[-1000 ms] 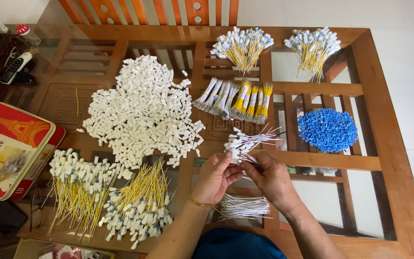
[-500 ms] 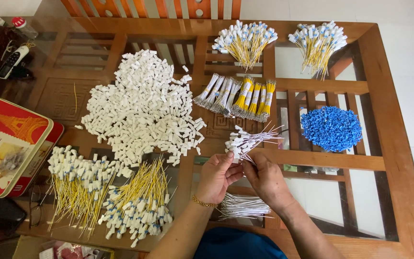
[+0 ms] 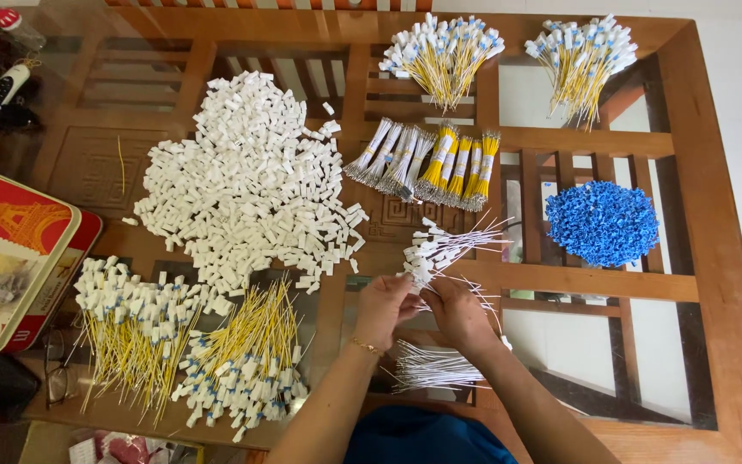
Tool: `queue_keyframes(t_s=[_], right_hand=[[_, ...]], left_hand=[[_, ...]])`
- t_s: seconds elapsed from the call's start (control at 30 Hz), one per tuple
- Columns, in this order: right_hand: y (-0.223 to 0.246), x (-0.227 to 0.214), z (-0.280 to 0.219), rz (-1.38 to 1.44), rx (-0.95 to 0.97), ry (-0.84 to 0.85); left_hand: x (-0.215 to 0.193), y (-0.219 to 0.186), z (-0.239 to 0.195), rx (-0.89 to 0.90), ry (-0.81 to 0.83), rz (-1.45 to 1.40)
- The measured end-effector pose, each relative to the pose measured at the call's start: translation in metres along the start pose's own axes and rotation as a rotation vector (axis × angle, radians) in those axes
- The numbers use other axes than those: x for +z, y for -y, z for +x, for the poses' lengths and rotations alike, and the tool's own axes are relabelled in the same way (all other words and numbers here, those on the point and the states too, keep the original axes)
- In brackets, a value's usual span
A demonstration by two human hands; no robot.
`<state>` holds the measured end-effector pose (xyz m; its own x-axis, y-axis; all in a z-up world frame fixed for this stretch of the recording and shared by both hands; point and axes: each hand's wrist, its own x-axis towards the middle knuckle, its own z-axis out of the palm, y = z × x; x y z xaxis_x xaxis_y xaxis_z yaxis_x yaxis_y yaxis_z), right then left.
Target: The worker is manually assembling wire components by attaching white plastic connectors to wire bundles on an assembly table.
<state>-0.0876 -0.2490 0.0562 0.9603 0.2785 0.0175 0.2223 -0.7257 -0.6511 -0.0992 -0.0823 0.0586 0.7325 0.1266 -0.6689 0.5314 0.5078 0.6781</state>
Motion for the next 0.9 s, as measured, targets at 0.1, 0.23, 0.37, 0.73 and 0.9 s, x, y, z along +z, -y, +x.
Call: queue_keyframes(t_s=[0.1,0.23,0.37,0.73,0.9], right_hand=[[-0.018,0.016,0.005,0.02,0.005,0.0],[-0.016,0.005,0.007,-0.022,0.125,0.019],[0.005,-0.028,0.012,-0.023,0.217,0.0],[0.03,-0.061,0.0,0.451,0.3,-0.04],[0.049,-0.073,-0.005,0.557,0.259,-0.046]], left_hand=[[-0.023,-0.011,0.027,0.555,-0.24,0.838],[-0.034,-0.056,0.021,0.341,-0.318,1.36],[-0.051,-0.041,0.053,0.417,-0.333,1.424],[-0.005,-0.054,-0.027,0.318,0.122,0.535],[0.017,-0.042,-0.047,0.249,0.324,-0.027]])
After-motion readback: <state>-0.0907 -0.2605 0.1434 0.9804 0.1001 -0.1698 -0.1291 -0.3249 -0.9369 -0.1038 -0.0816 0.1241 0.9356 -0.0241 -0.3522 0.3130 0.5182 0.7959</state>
